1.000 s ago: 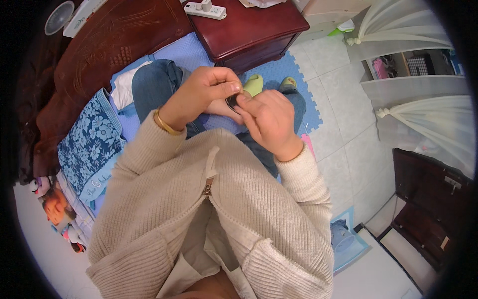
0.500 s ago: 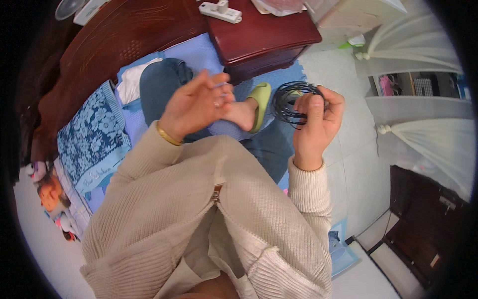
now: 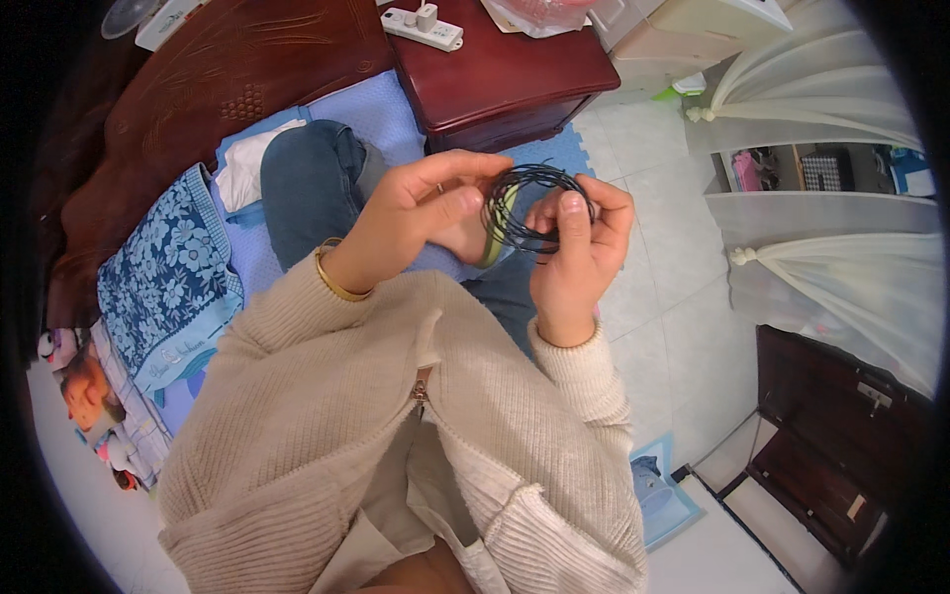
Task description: The person assembles a white LED lamp by attaching the head to the base and inserting a bulb. They plug the lamp into a power strip to test it, then unplug it and coil the power cord. Finally, they move toward a wardrobe.
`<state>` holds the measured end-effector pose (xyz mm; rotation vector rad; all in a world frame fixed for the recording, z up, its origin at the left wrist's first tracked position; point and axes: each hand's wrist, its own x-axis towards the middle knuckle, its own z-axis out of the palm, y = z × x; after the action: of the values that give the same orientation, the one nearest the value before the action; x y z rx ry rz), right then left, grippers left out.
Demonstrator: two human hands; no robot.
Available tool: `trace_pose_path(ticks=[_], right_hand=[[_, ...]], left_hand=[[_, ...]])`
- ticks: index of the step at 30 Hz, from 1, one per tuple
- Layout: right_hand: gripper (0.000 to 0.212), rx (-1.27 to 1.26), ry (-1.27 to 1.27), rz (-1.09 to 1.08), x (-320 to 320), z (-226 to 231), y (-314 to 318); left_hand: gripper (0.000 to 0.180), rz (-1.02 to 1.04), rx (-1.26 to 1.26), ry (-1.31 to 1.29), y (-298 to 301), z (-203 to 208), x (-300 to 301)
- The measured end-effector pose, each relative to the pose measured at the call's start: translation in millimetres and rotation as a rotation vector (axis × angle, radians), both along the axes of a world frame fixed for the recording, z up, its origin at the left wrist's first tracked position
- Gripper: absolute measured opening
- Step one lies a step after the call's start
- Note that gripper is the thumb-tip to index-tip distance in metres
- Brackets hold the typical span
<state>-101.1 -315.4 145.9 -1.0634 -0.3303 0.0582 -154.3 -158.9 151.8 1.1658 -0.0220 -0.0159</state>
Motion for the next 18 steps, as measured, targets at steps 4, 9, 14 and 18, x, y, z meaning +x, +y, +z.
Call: trace_pose_path(ticks=[4,9,14,18], right_hand=[[0.014,-0.049,-0.073,0.0,-3.3,-1.9,2.1],[0.014,-0.098,-0.079,0.033,-9.4,1.6,3.4],[0.015,-0.099,-0.059,0.057,-10.1,-2.0,3.8],[0.015,-0.1,-0.063,0.05,-9.1,-4.0,1.9]], left_hand=[[0.033,0.1,0.355,-0.228,-4.5,0.8,1.0],[0.031,0.05,0.127,-0.05,-7.6,3.9,-0.5],[0.028,0.133,0.247,-0.144,-8.9,1.6,0.8],[0.027,0.066,0.303,-0.146,-6.8,1.4,2.9]])
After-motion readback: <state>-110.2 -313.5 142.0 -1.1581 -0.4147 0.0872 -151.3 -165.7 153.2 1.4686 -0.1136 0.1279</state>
